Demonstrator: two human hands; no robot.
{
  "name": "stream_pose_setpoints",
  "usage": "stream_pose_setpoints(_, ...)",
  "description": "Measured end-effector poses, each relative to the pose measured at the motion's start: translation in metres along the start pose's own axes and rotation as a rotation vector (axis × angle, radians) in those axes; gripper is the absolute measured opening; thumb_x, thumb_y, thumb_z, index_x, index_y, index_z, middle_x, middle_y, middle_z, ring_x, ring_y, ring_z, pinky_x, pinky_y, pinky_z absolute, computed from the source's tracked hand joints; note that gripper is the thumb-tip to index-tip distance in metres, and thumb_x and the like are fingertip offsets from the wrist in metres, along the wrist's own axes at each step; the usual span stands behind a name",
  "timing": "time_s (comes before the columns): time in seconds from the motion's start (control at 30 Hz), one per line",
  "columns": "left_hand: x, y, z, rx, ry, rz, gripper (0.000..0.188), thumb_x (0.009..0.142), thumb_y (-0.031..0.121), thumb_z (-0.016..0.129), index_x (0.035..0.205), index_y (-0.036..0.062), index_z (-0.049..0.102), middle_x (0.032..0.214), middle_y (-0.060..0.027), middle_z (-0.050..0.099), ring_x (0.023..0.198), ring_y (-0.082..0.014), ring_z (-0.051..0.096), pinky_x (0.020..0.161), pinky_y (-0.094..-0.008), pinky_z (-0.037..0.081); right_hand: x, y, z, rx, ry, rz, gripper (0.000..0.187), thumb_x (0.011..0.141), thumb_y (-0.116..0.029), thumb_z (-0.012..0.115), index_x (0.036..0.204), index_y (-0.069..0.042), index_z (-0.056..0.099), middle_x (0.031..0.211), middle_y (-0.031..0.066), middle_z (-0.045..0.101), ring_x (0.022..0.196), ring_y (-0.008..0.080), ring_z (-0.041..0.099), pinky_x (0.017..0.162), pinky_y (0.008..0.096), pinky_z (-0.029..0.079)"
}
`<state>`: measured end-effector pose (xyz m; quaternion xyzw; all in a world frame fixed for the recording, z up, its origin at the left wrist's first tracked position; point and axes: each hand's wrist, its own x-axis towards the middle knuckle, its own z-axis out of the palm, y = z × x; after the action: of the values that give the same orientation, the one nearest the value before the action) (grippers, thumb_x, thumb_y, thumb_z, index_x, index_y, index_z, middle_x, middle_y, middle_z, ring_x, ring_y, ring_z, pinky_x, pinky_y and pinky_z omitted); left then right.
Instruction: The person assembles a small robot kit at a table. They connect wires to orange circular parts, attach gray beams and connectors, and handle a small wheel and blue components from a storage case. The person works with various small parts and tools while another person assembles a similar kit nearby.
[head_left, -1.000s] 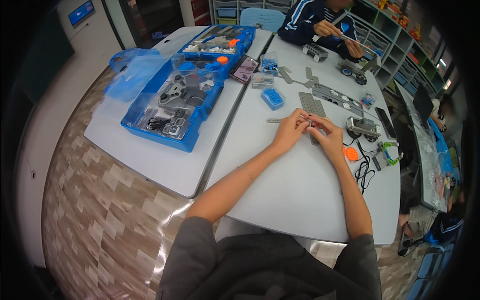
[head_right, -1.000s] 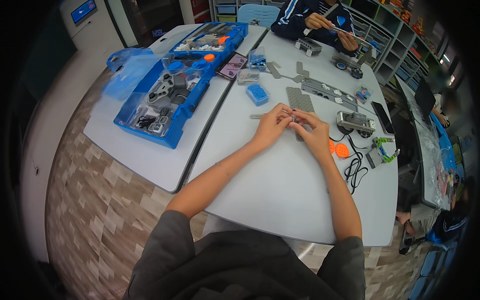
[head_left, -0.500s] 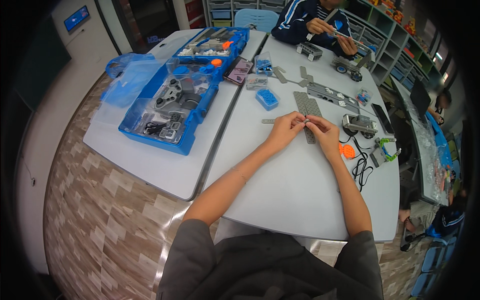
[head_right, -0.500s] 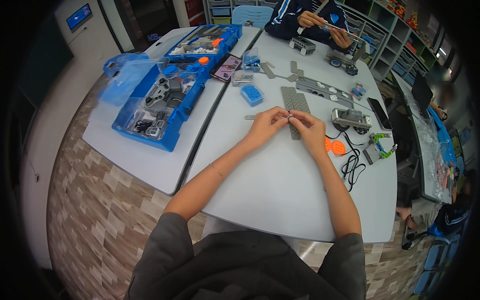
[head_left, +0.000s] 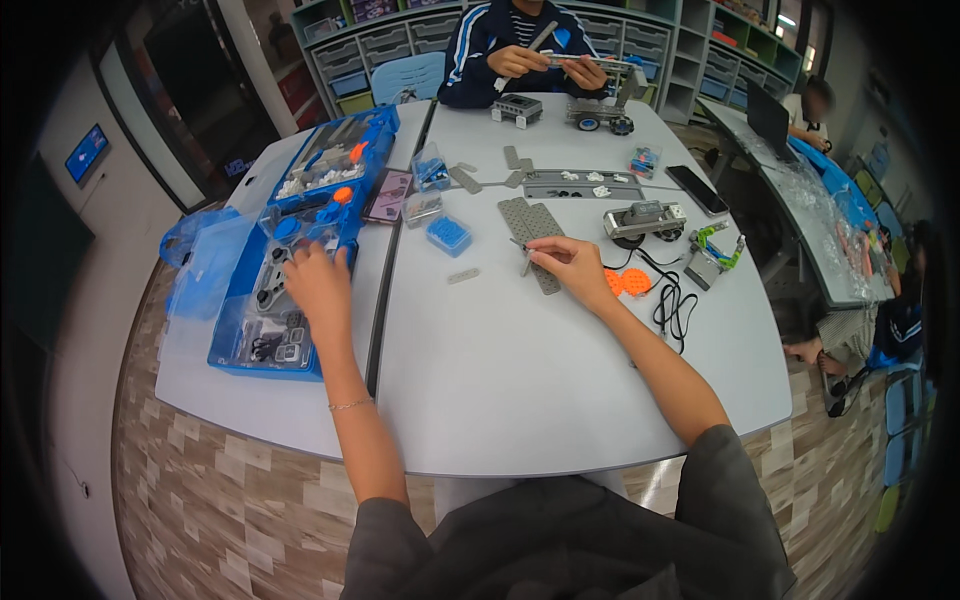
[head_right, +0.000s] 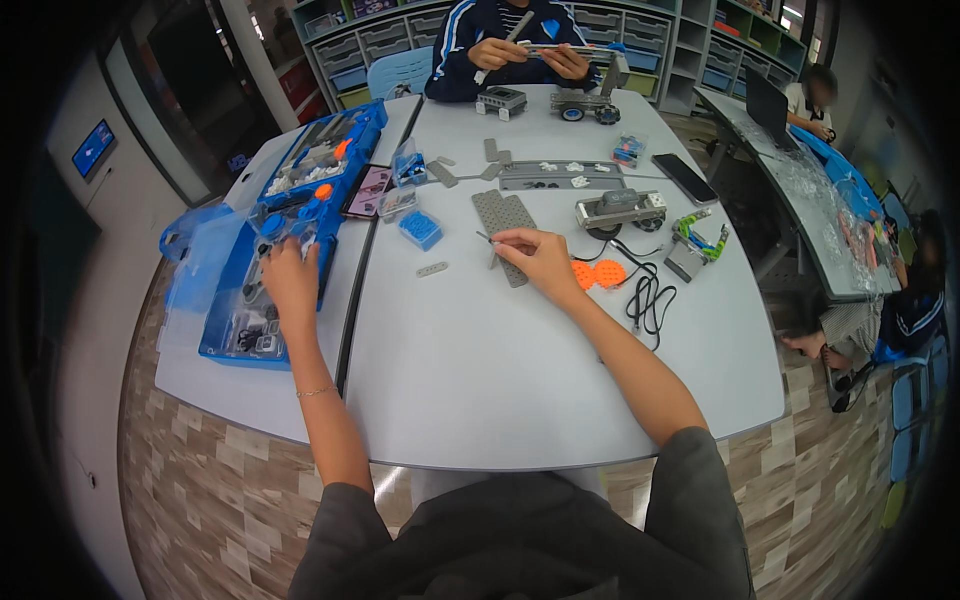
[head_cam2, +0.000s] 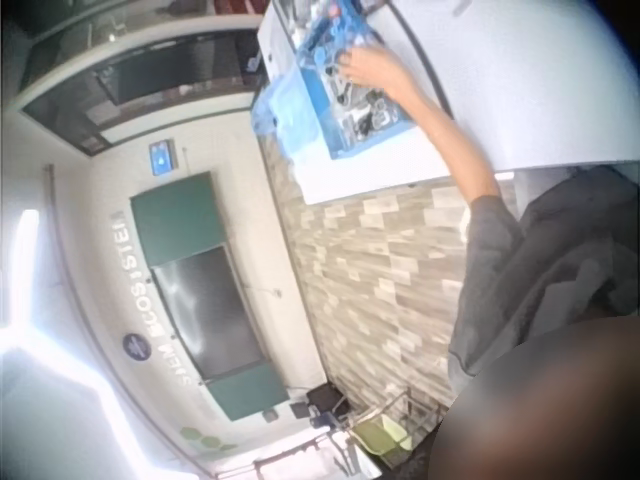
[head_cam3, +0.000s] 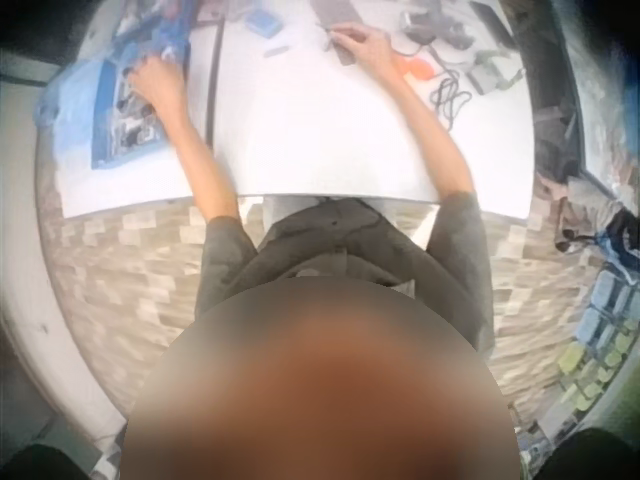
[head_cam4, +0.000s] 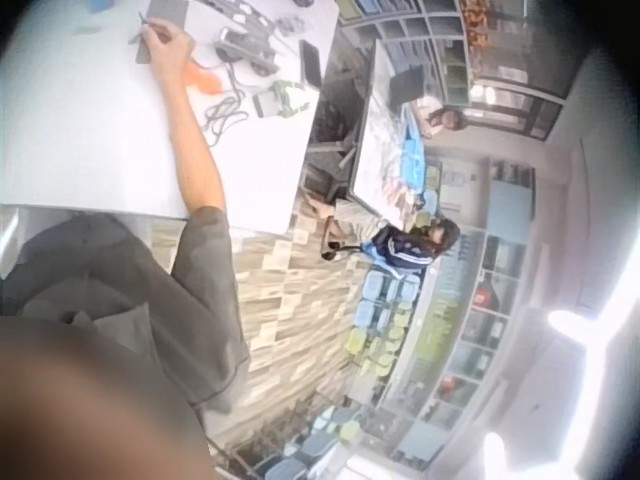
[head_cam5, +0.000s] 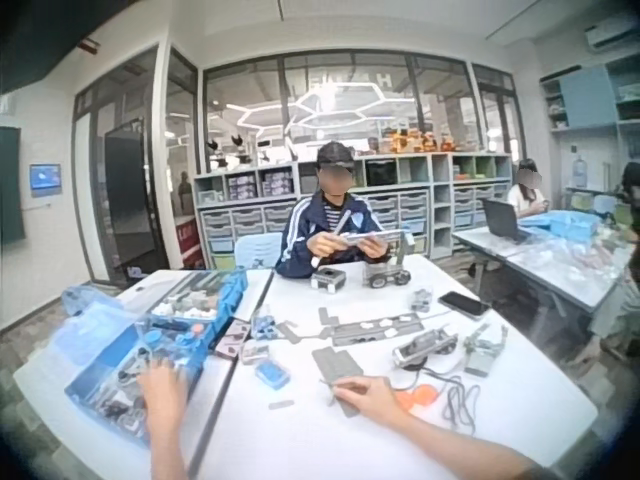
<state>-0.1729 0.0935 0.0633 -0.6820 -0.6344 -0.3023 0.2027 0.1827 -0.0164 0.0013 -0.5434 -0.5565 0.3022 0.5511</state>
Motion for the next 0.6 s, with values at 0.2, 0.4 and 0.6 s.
stream_pose_setpoints(0.2, -0.005, -0.038, 0.012, 0.249, -0.232, -0.264, 0.055, 0.088, 0.052, 0.073, 0.104, -0.0006, 0.074, 0.112, -0.0206, 0.069, 0.116, -0.0425, 0.054, 0.091, -0.0566, 0.047, 0.001, -0.001, 0.0, 0.026, 0.004, 0.027, 0.022, 0.092, -0.01, 0.075, 0.112, -0.001, 0.076, 0.102, 0.0066, 0.076, 0.095, 0.0109, 0.071, 0.088, 0.0236, 0.055)
stream_pose_setpoints(0.4, -0.002, -0.056, 0.014, 0.239, -0.328, -0.277, 0.054, 0.085, 0.054, 0.076, 0.101, 0.002, 0.077, 0.111, -0.0202, 0.071, 0.122, -0.0443, 0.051, 0.094, -0.0564, 0.045, 0.0, -0.002, -0.001, 0.013, 0.0, 0.044, 0.021, 0.092, -0.013, 0.075, 0.11, -0.002, 0.076, 0.1, 0.0061, 0.076, 0.093, 0.0101, 0.071, 0.085, 0.0232, 0.054)
stream_pose_setpoints(0.6, -0.004, -0.059, 0.013, 0.213, -0.281, -0.226, 0.047, 0.08, 0.047, 0.082, 0.093, 0.0015, 0.077, 0.096, -0.0211, 0.075, 0.122, -0.0451, 0.051, 0.094, -0.0571, 0.044, 0.0, -0.004, 0.0, -0.002, 0.007, 0.039, 0.02, 0.092, -0.014, 0.075, 0.11, -0.003, 0.077, 0.099, 0.0055, 0.077, 0.092, 0.0099, 0.071, 0.084, 0.0235, 0.054)
